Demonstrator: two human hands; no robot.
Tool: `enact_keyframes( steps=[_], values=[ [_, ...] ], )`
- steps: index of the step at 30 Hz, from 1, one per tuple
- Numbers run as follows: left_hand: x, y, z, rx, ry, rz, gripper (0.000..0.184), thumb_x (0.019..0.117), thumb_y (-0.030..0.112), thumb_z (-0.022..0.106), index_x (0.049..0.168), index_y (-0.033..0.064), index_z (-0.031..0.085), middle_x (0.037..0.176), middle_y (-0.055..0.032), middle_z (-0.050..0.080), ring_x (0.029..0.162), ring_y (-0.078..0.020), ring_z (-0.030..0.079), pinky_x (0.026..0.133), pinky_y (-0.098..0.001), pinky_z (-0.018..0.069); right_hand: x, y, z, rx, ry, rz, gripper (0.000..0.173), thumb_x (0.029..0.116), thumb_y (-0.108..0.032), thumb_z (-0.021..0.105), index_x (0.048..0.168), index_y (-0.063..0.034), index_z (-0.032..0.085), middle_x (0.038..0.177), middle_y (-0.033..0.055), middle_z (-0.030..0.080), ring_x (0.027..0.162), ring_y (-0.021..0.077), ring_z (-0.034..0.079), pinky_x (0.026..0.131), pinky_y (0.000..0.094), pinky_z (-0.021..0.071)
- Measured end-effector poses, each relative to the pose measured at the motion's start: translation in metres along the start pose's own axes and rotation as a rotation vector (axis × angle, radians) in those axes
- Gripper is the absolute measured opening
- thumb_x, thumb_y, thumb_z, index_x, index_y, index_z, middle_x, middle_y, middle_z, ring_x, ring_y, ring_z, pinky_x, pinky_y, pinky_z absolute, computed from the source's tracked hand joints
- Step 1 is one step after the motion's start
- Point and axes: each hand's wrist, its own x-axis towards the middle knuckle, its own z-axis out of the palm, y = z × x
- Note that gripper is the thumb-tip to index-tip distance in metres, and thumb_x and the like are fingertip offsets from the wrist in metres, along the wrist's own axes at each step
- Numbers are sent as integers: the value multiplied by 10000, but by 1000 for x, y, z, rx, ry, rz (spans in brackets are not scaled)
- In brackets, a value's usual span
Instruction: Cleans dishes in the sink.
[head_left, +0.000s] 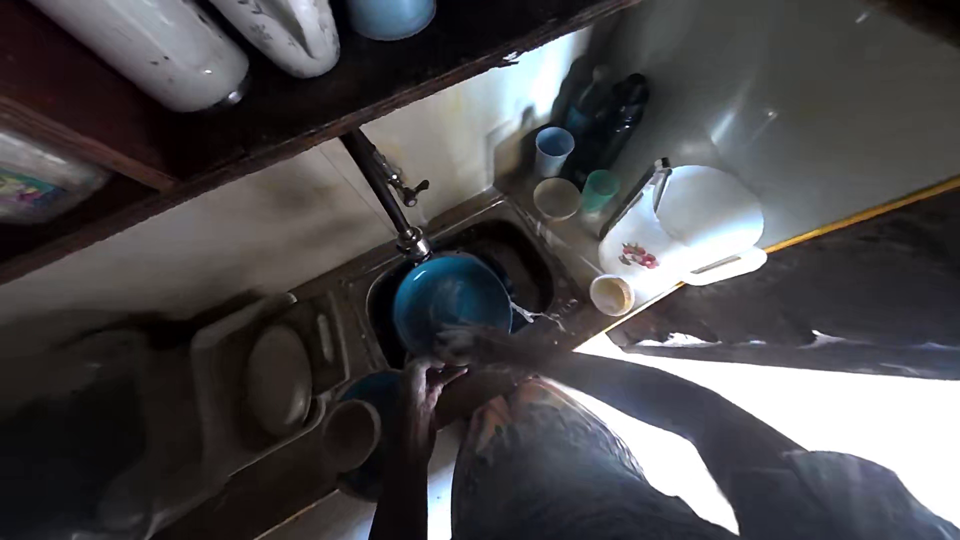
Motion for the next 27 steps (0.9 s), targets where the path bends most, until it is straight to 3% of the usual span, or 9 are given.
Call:
enact_keyframes(
  steps=[4, 6, 9, 11, 14, 18, 20, 23, 27],
  values=[
    [-22, -1, 3, 26, -23, -24, 183, 875, -137, 469, 1026, -47, 522, 805, -136, 615, 641, -216, 658, 563, -385, 619, 0, 53, -22, -87, 178, 284, 353, 1039, -143, 556, 1384, -110, 626, 1356, 158, 646, 1246, 340, 623, 1063, 548, 486],
    [-26, 3, 15, 87, -96, -15, 193, 890, -139, 464, 1039, -33, 526, 819, -113, 610, 655, -187, 648, 590, -356, 614, 15, 14, -17, -41, 247, 210, 374, 1022, -187, 591, 1370, -56, 635, 1383, 173, 627, 1311, 326, 566, 1145, 519, 407],
    [-21, 6, 4, 30, -29, 80, 211, 924, -126, 440, 1097, -42, 526, 841, -119, 639, 666, -189, 670, 579, -355, 612, 2, -34, -24, 91, -59, 68, 424, 1024, -166, 599, 1400, 29, 582, 1475, 220, 553, 1435, 345, 462, 1240, 479, 289],
    [-21, 2, -9, -8, 37, 64, 225, 863, -156, 449, 1051, -38, 490, 835, -124, 586, 644, -210, 651, 552, -392, 618, -7, 0, -35, -33, -140, 58, 356, 1029, -86, 560, 1367, 10, 613, 1438, 216, 578, 1373, 365, 518, 1168, 511, 381],
    [-30, -3, 1, 45, -24, 32, 182, 845, -162, 475, 941, -14, 522, 734, -80, 608, 590, -174, 640, 552, -367, 616, 13, 38, -36, -225, 176, 100, 337, 1027, -76, 556, 1349, -62, 655, 1401, 180, 614, 1343, 361, 551, 1125, 549, 438],
    [-18, 6, -3, 67, -58, 80, 244, 854, -150, 480, 1063, -39, 539, 797, -107, 653, 635, -177, 667, 573, -341, 606, 16, -12, -6, -47, 13, -87, 472, 1004, -144, 615, 1458, -35, 551, 1587, 164, 448, 1533, 328, 310, 1284, 530, 166],
    [-18, 4, -17, 55, -3, 80, 257, 854, -135, 480, 1097, -57, 513, 817, -125, 637, 633, -200, 672, 563, -372, 618, -1, 6, -23, -102, -133, -129, 504, 978, -68, 616, 1476, -41, 540, 1620, 142, 412, 1554, 322, 277, 1279, 543, 158],
    [-31, -2, -7, 61, 0, 24, 208, 850, -135, 498, 1035, -49, 540, 780, -103, 624, 620, -183, 648, 571, -365, 610, 11, 56, -28, -304, 102, -43, 448, 998, -72, 585, 1447, -65, 572, 1539, 150, 512, 1495, 342, 384, 1240, 554, 271],
    [-25, 10, 0, 66, -61, 76, 229, 882, -143, 437, 1053, -17, 522, 780, -71, 637, 621, -137, 654, 560, -299, 597, 14, -1, -1, -99, 96, -117, 556, 1002, -175, 604, 1540, -113, 477, 1654, 120, 359, 1573, 334, 212, 1281, 554, 127]
  ],
)
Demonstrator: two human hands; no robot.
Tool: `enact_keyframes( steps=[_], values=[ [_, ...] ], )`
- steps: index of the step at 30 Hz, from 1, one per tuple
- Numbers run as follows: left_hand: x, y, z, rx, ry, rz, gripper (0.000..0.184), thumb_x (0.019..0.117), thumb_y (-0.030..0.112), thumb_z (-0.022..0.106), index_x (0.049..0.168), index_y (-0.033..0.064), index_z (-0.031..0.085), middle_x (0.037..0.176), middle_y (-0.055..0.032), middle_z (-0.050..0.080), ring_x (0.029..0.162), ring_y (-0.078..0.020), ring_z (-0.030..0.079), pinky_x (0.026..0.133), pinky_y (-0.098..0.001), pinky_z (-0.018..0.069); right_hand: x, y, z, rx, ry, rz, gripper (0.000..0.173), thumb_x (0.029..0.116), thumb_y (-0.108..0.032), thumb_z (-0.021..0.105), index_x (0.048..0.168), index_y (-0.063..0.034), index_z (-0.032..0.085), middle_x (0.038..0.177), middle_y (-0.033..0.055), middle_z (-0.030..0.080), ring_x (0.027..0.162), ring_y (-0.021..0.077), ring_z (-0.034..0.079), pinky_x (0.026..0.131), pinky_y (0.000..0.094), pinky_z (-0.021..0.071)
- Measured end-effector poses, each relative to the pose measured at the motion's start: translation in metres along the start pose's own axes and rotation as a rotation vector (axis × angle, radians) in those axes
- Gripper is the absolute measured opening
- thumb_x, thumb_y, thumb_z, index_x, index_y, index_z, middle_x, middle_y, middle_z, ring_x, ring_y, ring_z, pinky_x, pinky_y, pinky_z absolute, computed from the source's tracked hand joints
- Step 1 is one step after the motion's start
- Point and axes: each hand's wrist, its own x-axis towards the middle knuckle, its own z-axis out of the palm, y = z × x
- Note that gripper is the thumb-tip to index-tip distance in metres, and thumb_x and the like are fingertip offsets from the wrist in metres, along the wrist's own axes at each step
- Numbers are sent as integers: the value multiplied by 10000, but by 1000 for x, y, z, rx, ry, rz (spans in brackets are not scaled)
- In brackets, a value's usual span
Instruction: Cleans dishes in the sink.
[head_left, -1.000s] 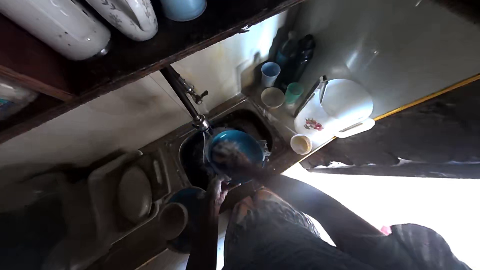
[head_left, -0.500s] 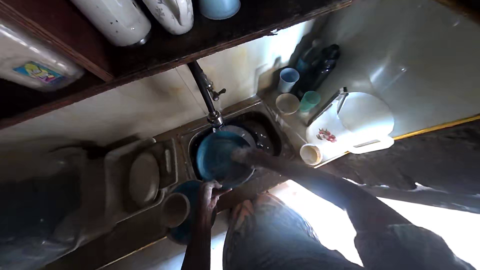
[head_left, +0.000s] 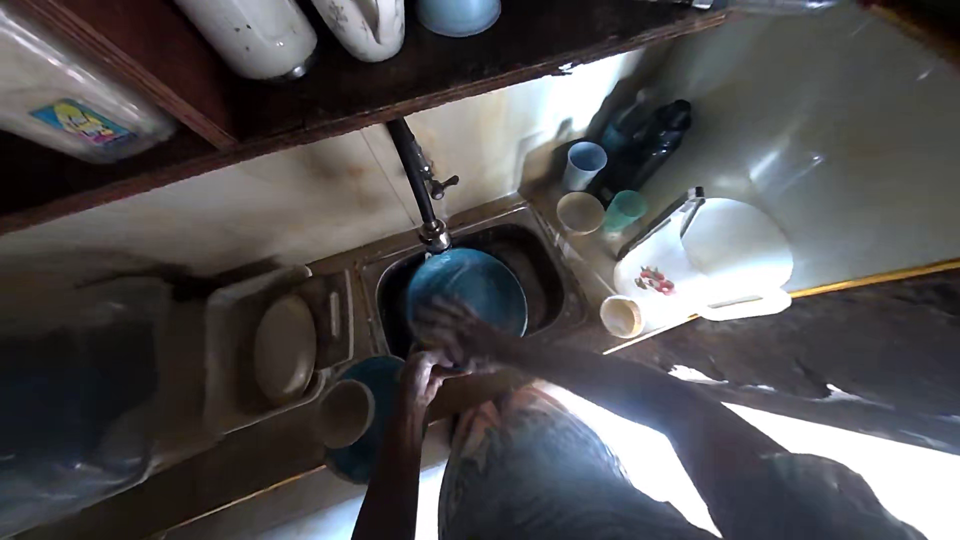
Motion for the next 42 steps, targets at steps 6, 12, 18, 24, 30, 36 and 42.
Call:
enact_keyframes(
  steps=[6, 12, 18, 24, 30, 36, 42],
  values=[
    [0, -5, -6, -43, 23, -53, 202, 843, -149, 450, 962, 0, 516, 731, -70, 617, 583, -169, 646, 546, -350, 610, -13, 63, -27, -196, -100, 182, 547, 1000, -111, 599, 1535, -165, 499, 1653, 88, 371, 1572, 363, 206, 1241, 674, 108],
    [21, 0, -14, -11, -13, 13, 183, 855, -117, 435, 932, 2, 551, 717, -66, 648, 587, -160, 659, 552, -336, 606, -15, 0, -16, 62, -211, 71, 526, 1036, -149, 544, 1552, -108, 451, 1685, 97, 297, 1588, 322, 162, 1281, 573, 103],
    [13, 5, 15, 32, -14, -65, 161, 879, -135, 444, 896, 7, 518, 704, -63, 589, 566, -160, 614, 552, -344, 597, -7, 47, -27, -49, -66, 369, 543, 1064, -272, 514, 1575, -116, 418, 1681, 134, 293, 1585, 335, 164, 1265, 619, 92],
    [35, 21, -1, -107, 106, -84, 164, 1028, 46, 367, 915, 80, 481, 674, -37, 555, 544, -136, 593, 502, -297, 560, -36, -10, -39, -88, -2, -103, 286, 1032, -238, 588, 1164, -21, 719, 1205, 185, 711, 1174, 363, 665, 1020, 499, 522],
    [47, 30, 29, 343, -16, 55, 379, 1125, 150, 284, 1360, -64, 490, 1283, -202, 590, 1123, -232, 601, 947, -381, 510, -31, 37, -96, -162, 265, 13, 263, 854, -222, 779, 955, 20, 760, 940, 201, 750, 894, 374, 735, 768, 575, 581],
    [14, 40, 88, 816, -89, 665, 286, 1068, 93, 476, 1118, -109, 671, 1006, -216, 686, 966, -227, 644, 913, -400, 501, 15, 52, -131, 307, 1016, 668, 319, 1005, -128, 566, 1205, 108, 645, 1138, 283, 675, 1103, 357, 644, 1006, 506, 488],
    [15, 43, 89, 1048, 113, 752, 289, 976, 61, 640, 1218, -99, 633, 1131, -286, 666, 1053, -381, 644, 949, -541, 491, 5, -15, -43, 148, 805, 221, 452, 917, -106, 632, 1304, 129, 620, 1402, 330, 571, 1390, 441, 490, 1214, 494, 338]
  ],
)
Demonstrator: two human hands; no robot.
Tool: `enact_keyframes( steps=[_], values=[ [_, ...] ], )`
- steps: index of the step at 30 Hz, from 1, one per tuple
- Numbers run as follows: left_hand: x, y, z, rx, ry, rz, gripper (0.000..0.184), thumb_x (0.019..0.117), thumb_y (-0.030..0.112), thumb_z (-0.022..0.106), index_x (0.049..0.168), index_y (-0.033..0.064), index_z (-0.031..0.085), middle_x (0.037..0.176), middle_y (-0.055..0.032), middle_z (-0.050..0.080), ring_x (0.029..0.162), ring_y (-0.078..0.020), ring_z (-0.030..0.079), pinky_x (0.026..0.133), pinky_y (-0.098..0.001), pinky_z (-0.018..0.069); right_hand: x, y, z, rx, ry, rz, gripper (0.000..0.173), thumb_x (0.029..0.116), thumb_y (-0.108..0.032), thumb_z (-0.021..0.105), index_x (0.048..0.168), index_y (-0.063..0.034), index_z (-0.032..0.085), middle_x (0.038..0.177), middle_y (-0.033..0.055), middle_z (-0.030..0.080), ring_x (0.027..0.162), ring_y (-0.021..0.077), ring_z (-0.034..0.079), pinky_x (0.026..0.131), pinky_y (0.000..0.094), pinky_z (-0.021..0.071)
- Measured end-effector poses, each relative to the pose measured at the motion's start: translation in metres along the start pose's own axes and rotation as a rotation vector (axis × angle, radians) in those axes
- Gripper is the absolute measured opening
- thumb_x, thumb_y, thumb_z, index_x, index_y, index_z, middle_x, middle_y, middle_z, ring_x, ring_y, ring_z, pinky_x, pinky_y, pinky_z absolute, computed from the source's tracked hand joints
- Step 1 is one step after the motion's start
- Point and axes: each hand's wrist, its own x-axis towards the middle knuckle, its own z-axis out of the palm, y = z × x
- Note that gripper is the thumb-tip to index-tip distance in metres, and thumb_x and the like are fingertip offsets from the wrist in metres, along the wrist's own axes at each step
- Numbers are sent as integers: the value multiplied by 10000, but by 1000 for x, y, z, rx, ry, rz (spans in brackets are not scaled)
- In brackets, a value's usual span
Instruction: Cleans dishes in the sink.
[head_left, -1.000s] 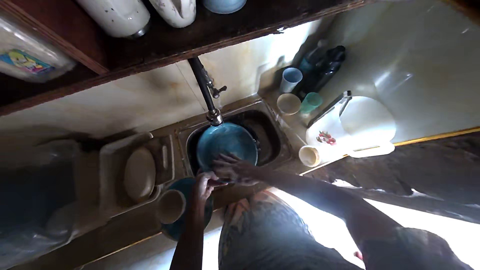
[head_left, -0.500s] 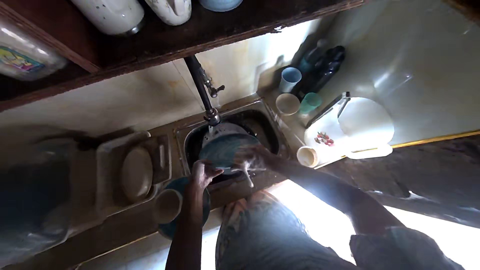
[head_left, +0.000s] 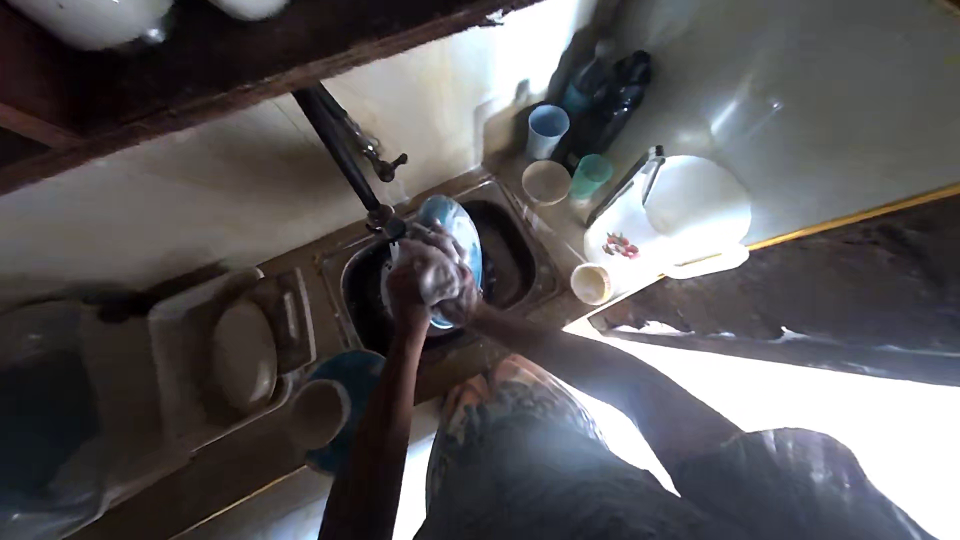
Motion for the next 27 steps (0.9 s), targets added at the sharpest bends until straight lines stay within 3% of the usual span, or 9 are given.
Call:
enact_keyframes(
  steps=[4, 9, 12, 14, 16, 18, 21, 24, 27],
  values=[
    [-21, 6, 3, 101, -5, 142, 320, 940, -53, 624, 1252, -119, 643, 1257, -308, 651, 1143, -460, 648, 977, -602, 478, 31, 18, -45, -55, -241, 607, 472, 1044, -82, 534, 1439, 162, 449, 1458, 375, 481, 1395, 462, 462, 1196, 504, 327],
    [-19, -4, 4, 12, -79, -88, 307, 961, 2, 626, 1237, -132, 601, 1175, -328, 639, 1115, -417, 614, 987, -549, 461, -10, -3, -1, -23, -56, 41, 401, 985, -195, 555, 1263, 67, 677, 1385, 252, 621, 1412, 403, 478, 1211, 588, 285],
    [-21, -8, -5, -27, 105, 258, 272, 978, -33, 535, 1192, -154, 652, 1175, -316, 678, 1095, -432, 672, 974, -563, 501, 34, 30, -34, -99, -69, 188, 321, 1013, -86, 551, 1285, 40, 666, 1322, 222, 663, 1263, 346, 620, 1060, 520, 473],
    [-23, -12, -19, -133, 98, 170, 254, 994, 70, 584, 1141, -104, 697, 1055, -234, 719, 948, -303, 700, 869, -471, 550, 60, 49, -57, 77, -59, 449, 346, 1104, -168, 399, 1226, 8, 671, 1187, 171, 687, 1093, 246, 643, 959, 435, 502],
    [-8, -19, -35, -179, -109, 5, 291, 958, 253, 694, 1125, 14, 689, 965, -104, 698, 852, -163, 661, 800, -414, 557, 63, 46, -64, -47, -72, 318, 313, 1048, -139, 524, 1219, 62, 694, 1167, 235, 713, 1083, 306, 694, 975, 452, 525],
    [3, -17, -38, -60, -297, 67, 434, 897, 298, 782, 1220, 29, 679, 1059, -172, 714, 968, -286, 692, 888, -552, 541, 48, 17, -52, -138, -181, 219, 355, 909, -173, 706, 1161, 76, 702, 1091, 242, 722, 1037, 333, 694, 950, 487, 535],
    [-3, -19, -22, 32, -223, 192, 402, 927, 339, 745, 1092, -27, 716, 954, -222, 713, 880, -372, 693, 810, -617, 529, 45, -4, -29, -130, -90, 4, 305, 883, -138, 722, 1110, 66, 737, 1052, 235, 744, 994, 354, 723, 891, 514, 562],
    [-23, -37, -20, -11, -90, 179, 455, 924, 411, 670, 1009, -32, 732, 814, -163, 708, 731, -265, 683, 688, -515, 544, 41, 53, -47, -140, -59, 312, 362, 987, -176, 644, 1294, 15, 672, 1233, 213, 708, 1142, 329, 688, 1012, 505, 523],
    [-38, -60, -43, -206, -17, 51, 397, 887, 324, 729, 1088, -18, 725, 887, -65, 730, 792, -61, 687, 769, -313, 590, -35, 131, -80, -342, -290, 585, 454, 1017, -224, 606, 1416, -13, 562, 1387, 218, 613, 1300, 347, 589, 1113, 513, 457]
  ],
)
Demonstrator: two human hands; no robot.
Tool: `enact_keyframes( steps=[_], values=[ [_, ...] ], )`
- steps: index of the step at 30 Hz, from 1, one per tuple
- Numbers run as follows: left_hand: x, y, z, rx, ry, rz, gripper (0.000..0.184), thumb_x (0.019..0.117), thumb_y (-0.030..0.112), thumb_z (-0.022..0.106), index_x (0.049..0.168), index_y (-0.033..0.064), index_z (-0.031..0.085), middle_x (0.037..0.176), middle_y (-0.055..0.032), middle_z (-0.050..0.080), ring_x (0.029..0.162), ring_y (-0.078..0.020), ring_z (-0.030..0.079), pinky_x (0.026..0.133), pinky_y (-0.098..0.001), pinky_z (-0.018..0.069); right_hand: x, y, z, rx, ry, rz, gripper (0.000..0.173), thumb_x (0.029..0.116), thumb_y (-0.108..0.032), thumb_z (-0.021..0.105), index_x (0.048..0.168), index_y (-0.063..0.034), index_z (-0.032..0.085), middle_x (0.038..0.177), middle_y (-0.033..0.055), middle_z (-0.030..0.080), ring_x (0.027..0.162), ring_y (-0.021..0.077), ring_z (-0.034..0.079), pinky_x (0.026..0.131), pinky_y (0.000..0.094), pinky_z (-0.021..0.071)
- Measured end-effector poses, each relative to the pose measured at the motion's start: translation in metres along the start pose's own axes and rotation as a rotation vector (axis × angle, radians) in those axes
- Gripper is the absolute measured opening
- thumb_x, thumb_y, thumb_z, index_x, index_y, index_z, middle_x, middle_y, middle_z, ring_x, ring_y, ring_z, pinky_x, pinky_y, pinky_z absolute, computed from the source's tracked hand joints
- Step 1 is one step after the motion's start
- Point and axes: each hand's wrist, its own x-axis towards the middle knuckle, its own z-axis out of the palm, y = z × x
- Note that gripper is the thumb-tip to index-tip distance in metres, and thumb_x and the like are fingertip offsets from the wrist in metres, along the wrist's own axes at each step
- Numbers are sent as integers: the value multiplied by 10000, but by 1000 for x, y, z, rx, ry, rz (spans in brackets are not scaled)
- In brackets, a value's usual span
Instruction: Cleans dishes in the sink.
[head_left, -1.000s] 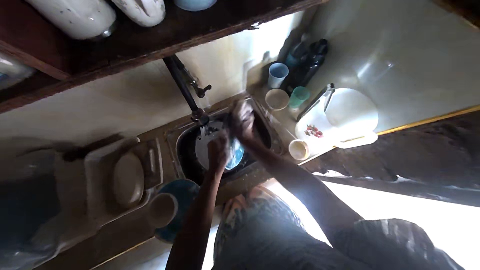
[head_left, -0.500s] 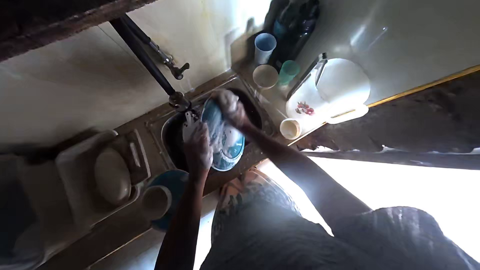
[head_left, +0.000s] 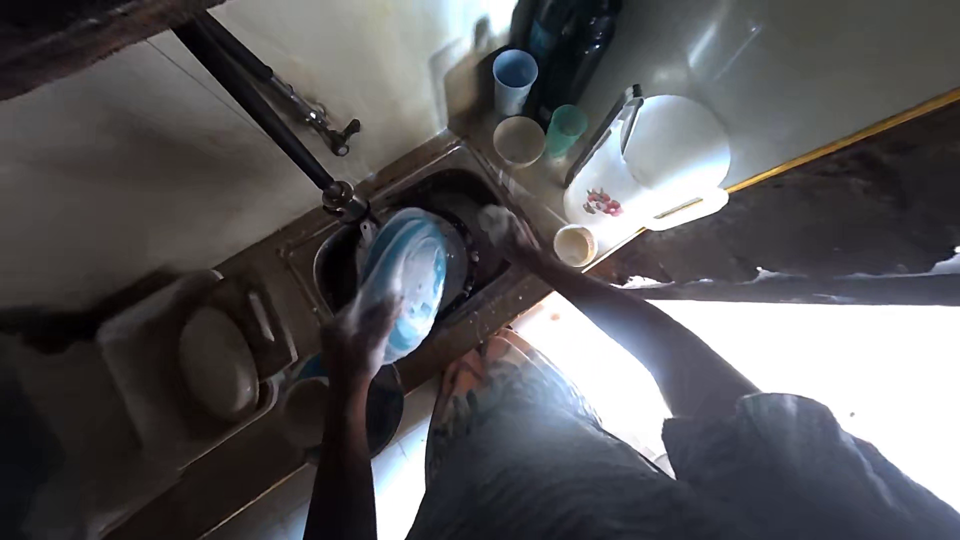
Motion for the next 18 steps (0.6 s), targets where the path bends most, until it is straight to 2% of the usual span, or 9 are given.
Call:
enact_keyframes(
  steps=[2, 4, 6, 9, 11, 13, 14, 16, 18],
  values=[
    [-7, -7, -14, -77, 74, -59, 369, 866, 254, 723, 1086, -41, 699, 899, -37, 718, 821, -11, 675, 793, -254, 582, -44, 65, 24, -150, -79, 116, 521, 1002, -231, 628, 1466, -25, 511, 1455, 244, 548, 1358, 400, 528, 1126, 557, 436],
    [-9, -14, -21, -134, 135, -74, 329, 857, 201, 709, 1055, -59, 668, 899, -3, 700, 838, 15, 664, 809, -216, 574, -83, 82, 58, -251, -184, 225, 582, 1019, -238, 583, 1544, -45, 423, 1551, 276, 427, 1431, 474, 410, 1143, 630, 375],
    [-11, -23, -17, -193, 181, -43, 285, 879, 156, 676, 1034, -83, 649, 914, 4, 686, 875, 18, 652, 850, -211, 558, -104, 51, 95, -302, -443, 210, 561, 1047, -208, 505, 1553, 4, 383, 1563, 304, 399, 1454, 494, 368, 1167, 640, 319],
    [-9, -25, -7, -239, 240, -47, 251, 932, 125, 600, 1039, -95, 656, 952, -43, 685, 921, -16, 643, 893, -233, 541, -109, 0, 160, -256, -510, -226, 426, 1032, -150, 527, 1432, -9, 562, 1504, 220, 523, 1415, 410, 469, 1185, 585, 355],
    [-5, -20, -7, -174, 256, -70, 289, 984, 125, 540, 1074, -129, 643, 997, -110, 671, 959, -38, 621, 927, -233, 505, -91, -45, 147, -104, -567, -92, 408, 1049, -141, 518, 1414, 39, 549, 1458, 221, 560, 1385, 371, 510, 1167, 537, 390],
    [-5, -20, -8, -46, 278, -60, 330, 1026, 109, 481, 1096, -167, 647, 1061, -225, 674, 1017, -142, 629, 974, -299, 484, -76, -76, 118, 206, -393, 206, 497, 1028, -167, 577, 1459, 65, 488, 1420, 276, 571, 1340, 375, 554, 1154, 494, 414],
    [-5, -19, -7, 13, 282, -89, 355, 1045, 103, 450, 1122, -182, 646, 1110, -284, 674, 1060, -221, 640, 997, -356, 477, -70, -91, 106, 311, -279, 212, 510, 1015, -157, 598, 1460, 65, 488, 1417, 285, 569, 1335, 370, 556, 1154, 468, 415],
    [-7, -11, 6, 35, 243, -237, 387, 1082, 104, 386, 1242, -178, 597, 1217, -327, 636, 1129, -310, 619, 1017, -418, 456, -67, -127, 91, 391, -185, 4, 488, 1013, -180, 602, 1447, 33, 534, 1447, 238, 571, 1367, 316, 542, 1181, 428, 402],
    [-13, -2, 26, -69, 160, -388, 397, 1087, 84, 368, 1392, -154, 458, 1339, -306, 555, 1224, -277, 558, 1085, -386, 425, -76, -157, 90, 377, -80, -371, 479, 962, -217, 658, 1358, 49, 616, 1390, 231, 621, 1375, 331, 535, 1207, 482, 350]
  ],
)
